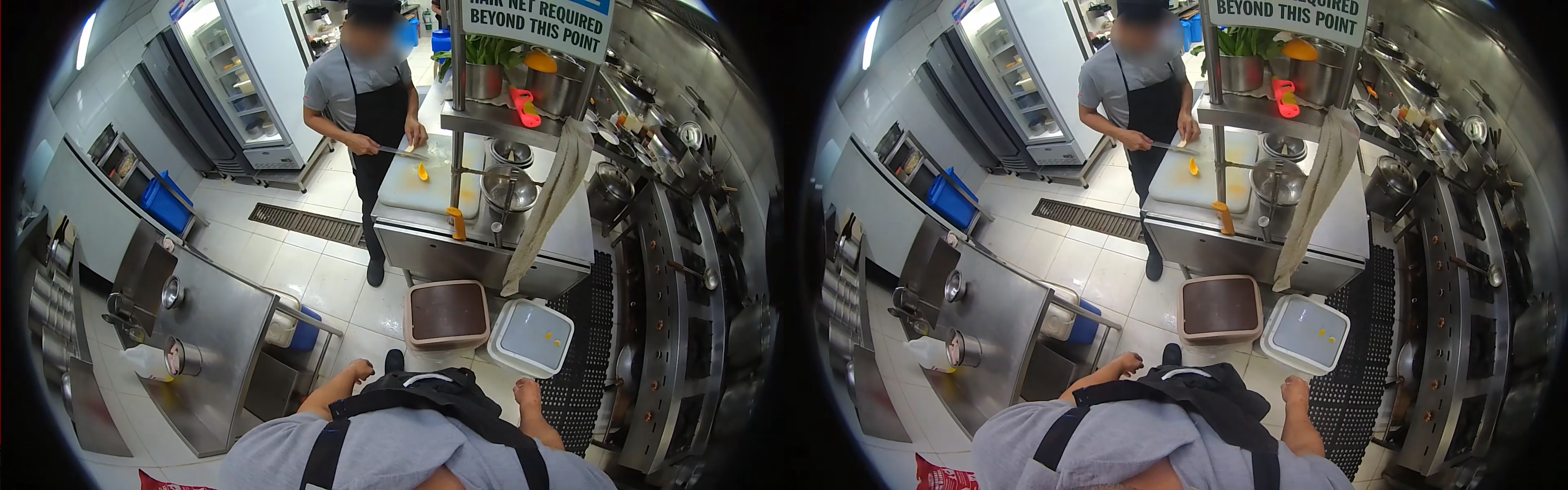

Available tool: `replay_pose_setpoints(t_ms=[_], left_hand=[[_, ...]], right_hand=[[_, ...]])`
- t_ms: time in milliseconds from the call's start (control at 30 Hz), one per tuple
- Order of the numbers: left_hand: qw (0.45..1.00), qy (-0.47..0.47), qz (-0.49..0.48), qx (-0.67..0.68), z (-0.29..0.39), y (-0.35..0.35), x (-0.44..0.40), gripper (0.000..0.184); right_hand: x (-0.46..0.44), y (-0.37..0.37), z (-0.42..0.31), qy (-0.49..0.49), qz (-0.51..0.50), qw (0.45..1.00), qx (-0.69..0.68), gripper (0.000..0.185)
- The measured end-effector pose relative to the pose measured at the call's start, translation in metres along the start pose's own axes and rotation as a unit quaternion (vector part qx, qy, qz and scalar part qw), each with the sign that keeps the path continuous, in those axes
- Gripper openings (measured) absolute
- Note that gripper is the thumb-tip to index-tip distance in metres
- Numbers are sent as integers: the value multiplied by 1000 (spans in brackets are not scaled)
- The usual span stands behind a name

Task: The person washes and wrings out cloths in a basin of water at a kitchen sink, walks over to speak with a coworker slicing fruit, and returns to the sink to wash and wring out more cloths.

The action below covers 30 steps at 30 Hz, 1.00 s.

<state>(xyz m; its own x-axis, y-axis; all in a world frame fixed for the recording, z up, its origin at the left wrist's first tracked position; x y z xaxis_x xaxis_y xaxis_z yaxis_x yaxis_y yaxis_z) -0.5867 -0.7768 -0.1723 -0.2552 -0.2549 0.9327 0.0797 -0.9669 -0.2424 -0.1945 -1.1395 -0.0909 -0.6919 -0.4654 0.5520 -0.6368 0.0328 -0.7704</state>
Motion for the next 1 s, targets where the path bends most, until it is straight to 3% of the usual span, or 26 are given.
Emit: replay_pose_setpoints(t_ms=[67, 167, 267, 333, 667, 1000], left_hand=[[991, 83, -21, -107, 7, 0, -4, 33], [1000, 15, 4, 7, 8, -5, -1, 34], [1000, 16, -1, 20, 12, -4, 2, 36], [1000, 11, -5, 21, 12, -1, 5, 36], [1000, 1, -2, 19, 4, -1, 5, 40], [1000, 8, 6, 3, 16, -2, 13, 37]], right_hand=[[3, -7, -4, 1, 6, 1000, -1, 18], [-2, -3, -2, 3, -43, 999, -10, 24], [5, -9, -12, 1, -27, 1000, -14, 21], [9, -12, -17, -8, 4, 1000, -20, 19], [13, -11, -14, 29, -22, 999, -40, 19], [4, -10, -19, -2, -33, 999, -38, 23]])
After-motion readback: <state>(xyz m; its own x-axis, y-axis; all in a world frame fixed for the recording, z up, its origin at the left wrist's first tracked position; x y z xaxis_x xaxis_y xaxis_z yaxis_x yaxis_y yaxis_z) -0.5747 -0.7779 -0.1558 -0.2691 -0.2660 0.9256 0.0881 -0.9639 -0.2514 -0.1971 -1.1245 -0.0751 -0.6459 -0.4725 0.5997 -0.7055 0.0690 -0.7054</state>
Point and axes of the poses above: each hand's wrist, its own x-axis away from the middle knuckle, its own y-axis out of the palm, z = x × y, the point moved 6 cm from there along -x, towards the middle knuckle, and after that the axes turned 10 degrees about -z, right-handed, at the moved point
